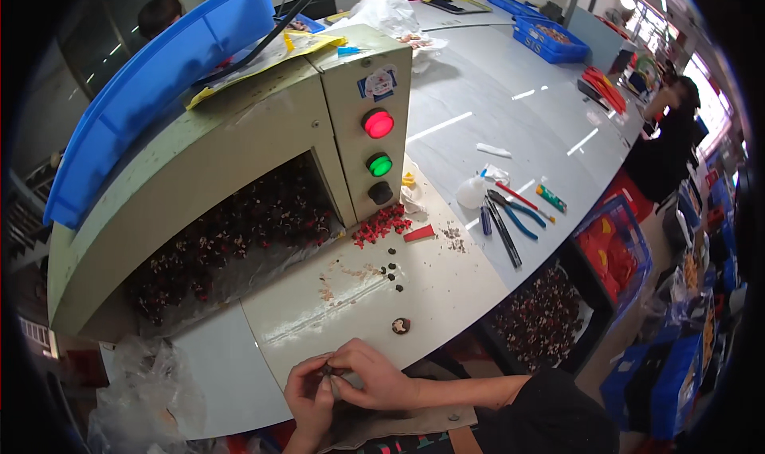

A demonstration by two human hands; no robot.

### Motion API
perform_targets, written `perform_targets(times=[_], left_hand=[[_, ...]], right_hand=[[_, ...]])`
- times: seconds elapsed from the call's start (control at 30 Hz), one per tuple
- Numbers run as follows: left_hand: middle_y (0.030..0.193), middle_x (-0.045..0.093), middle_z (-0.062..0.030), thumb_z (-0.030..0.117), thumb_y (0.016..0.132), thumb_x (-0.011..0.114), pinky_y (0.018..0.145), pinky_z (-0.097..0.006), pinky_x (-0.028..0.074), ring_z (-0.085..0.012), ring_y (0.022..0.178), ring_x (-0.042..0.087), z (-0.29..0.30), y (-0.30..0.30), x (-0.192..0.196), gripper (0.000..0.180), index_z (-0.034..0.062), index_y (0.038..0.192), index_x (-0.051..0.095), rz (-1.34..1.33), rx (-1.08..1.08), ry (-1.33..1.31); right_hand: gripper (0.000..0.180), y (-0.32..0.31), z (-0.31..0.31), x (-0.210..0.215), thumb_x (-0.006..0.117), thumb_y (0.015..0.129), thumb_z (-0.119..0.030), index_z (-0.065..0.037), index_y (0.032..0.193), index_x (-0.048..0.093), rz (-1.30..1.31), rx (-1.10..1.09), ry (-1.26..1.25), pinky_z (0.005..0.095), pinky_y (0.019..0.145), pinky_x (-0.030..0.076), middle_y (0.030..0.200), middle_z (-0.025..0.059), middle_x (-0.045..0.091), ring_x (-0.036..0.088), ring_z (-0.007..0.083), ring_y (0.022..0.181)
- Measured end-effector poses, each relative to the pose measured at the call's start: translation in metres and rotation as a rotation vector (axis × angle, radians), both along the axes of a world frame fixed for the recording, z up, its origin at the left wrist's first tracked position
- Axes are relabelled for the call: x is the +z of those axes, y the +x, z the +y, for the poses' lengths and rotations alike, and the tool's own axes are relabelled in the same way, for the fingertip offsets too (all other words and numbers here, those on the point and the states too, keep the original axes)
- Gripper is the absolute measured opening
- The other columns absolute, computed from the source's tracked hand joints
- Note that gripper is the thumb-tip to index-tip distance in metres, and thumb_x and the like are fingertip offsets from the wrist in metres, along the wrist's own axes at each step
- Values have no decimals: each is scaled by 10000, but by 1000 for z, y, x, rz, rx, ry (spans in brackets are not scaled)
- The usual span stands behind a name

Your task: Assembling and applying glue to small decorative toy components at a factory workbench.

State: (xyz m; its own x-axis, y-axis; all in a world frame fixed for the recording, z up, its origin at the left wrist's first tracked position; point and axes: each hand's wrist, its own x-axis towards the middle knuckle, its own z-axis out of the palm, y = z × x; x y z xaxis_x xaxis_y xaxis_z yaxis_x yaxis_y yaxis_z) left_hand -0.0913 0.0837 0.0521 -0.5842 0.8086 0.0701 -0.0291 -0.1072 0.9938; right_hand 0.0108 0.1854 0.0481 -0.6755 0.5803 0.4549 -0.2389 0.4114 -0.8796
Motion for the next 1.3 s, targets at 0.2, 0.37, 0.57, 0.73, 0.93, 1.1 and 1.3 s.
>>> perform_targets(times=[0.2, 0.37, 0.57, 0.73, 0.93, 1.1, 1.3], left_hand=[[1127, 556, -171, -52, 791, 486, 917, -332, 438, -220, 1026, 556, -1, -1, -5, 303, -28, 1093, 484, -39, -68, 47], [1142, 550, -164, -35, 812, 501, 921, -326, 431, -212, 1038, 549, -1, -4, -1, 298, -26, 1109, 482, -75, -110, 66], [1139, 553, -157, -20, 817, 524, 915, -325, 434, -207, 1032, 551, -4, -11, 2, 295, -26, 1109, 485, -108, -121, 74], [1124, 560, -154, -38, 798, 525, 892, -314, 446, -203, 1014, 558, -3, -11, 1, 304, -27, 1100, 493, -68, -101, 48], [1108, 563, -159, -57, 774, 507, 884, -317, 449, -212, 1010, 559, 0, -8, 1, 313, -25, 1085, 501, -57, -80, 16], [1110, 558, -165, -59, 772, 487, 883, -315, 448, -216, 1012, 555, 1, -3, -4, 305, -21, 1074, 499, -31, -70, 25], [1084, 570, -161, 10, 807, 505, 888, -340, 455, -221, 994, 563, 5, 2, 0, 256, -22, 1062, 491, -15, -36, 3]], right_hand=[[306, 2, 0, -1, 637, 731, 0, -3, 1001, 492, 3, -29, 68, 336, 687, 468, 898, 125, 539, 550, 271, 803], [240, 1, -6, 5, 619, 729, -19, 7, 939, 503, -17, -73, 54, 336, 697, 472, 891, 116, 525, 536, 272, 819], [246, -4, -10, 8, 617, 732, -13, 7, 947, 499, -45, -67, 54, 333, 692, 473, 892, 112, 526, 535, 269, 815], [246, -4, -6, 8, 611, 740, -8, 10, 955, 494, -55, -29, 28, 333, 689, 469, 899, 113, 519, 532, 263, 813], [303, -1, 2, 6, 629, 739, 6, -5, 1008, 489, -41, 17, 43, 334, 711, 470, 931, 130, 541, 553, 271, 822], [240, 3, 6, 3, 615, 732, -17, 16, 945, 509, -3, -10, 50, 357, 718, 446, 876, 121, 515, 523, 287, 817], [235, 5, 10, 3, 617, 732, -25, 9, 936, 507, 12, 14, 20, 356, 708, 444, 876, 119, 519, 524, 284, 818]])
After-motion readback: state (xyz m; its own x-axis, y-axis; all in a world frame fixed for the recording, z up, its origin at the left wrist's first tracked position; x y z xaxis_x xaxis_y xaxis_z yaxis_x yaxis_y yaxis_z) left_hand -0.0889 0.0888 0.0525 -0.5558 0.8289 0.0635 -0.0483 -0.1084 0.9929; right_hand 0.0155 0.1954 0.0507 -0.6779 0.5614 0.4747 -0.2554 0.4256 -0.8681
